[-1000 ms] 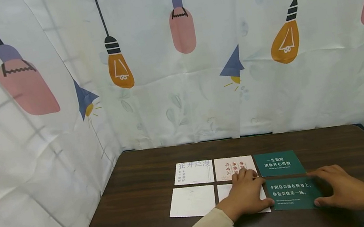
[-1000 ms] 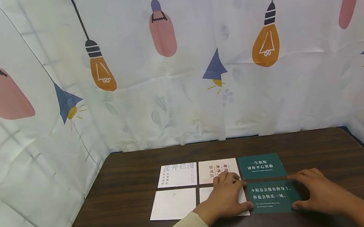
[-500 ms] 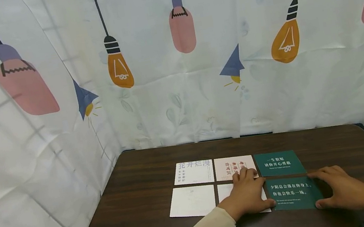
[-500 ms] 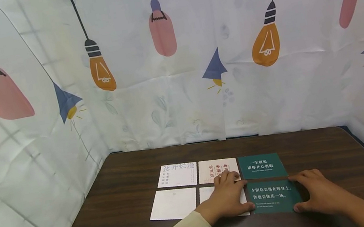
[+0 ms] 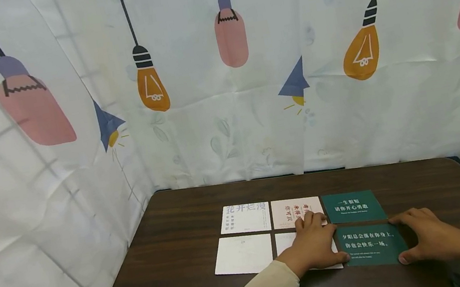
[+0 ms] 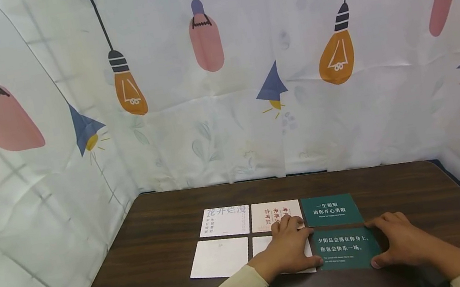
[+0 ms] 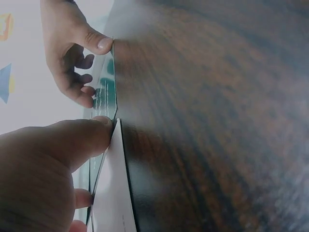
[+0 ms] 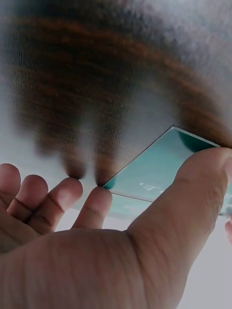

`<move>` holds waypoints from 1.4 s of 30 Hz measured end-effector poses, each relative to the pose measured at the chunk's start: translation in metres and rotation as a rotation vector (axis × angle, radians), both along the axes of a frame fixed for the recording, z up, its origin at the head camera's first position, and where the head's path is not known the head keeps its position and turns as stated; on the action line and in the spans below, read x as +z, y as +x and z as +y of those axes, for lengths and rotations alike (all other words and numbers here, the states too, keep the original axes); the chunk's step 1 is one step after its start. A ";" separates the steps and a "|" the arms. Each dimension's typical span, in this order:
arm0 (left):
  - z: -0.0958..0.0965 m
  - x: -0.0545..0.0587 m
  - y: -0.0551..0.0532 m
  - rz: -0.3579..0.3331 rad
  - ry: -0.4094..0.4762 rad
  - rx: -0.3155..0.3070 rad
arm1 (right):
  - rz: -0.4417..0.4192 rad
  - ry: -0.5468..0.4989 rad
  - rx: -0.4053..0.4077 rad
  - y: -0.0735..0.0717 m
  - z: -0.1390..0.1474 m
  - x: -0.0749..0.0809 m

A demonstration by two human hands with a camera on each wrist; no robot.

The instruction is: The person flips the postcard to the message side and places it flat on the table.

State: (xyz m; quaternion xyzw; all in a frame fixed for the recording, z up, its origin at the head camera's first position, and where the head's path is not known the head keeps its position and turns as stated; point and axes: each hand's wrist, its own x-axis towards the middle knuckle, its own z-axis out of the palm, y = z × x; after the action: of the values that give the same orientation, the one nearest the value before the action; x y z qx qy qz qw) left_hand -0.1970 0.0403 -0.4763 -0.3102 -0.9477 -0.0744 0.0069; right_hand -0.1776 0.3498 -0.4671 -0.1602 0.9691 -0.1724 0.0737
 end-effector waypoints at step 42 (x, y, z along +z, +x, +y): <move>-0.002 0.001 0.005 -0.016 0.377 -0.054 | 0.002 -0.224 -0.056 0.018 0.003 0.010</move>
State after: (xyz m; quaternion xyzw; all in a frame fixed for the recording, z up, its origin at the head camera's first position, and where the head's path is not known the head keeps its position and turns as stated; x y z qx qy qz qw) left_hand -0.1915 0.0386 -0.4751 -0.3282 -0.9084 -0.2531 0.0553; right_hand -0.1596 0.3532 -0.4575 -0.1406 0.9479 -0.2816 0.0495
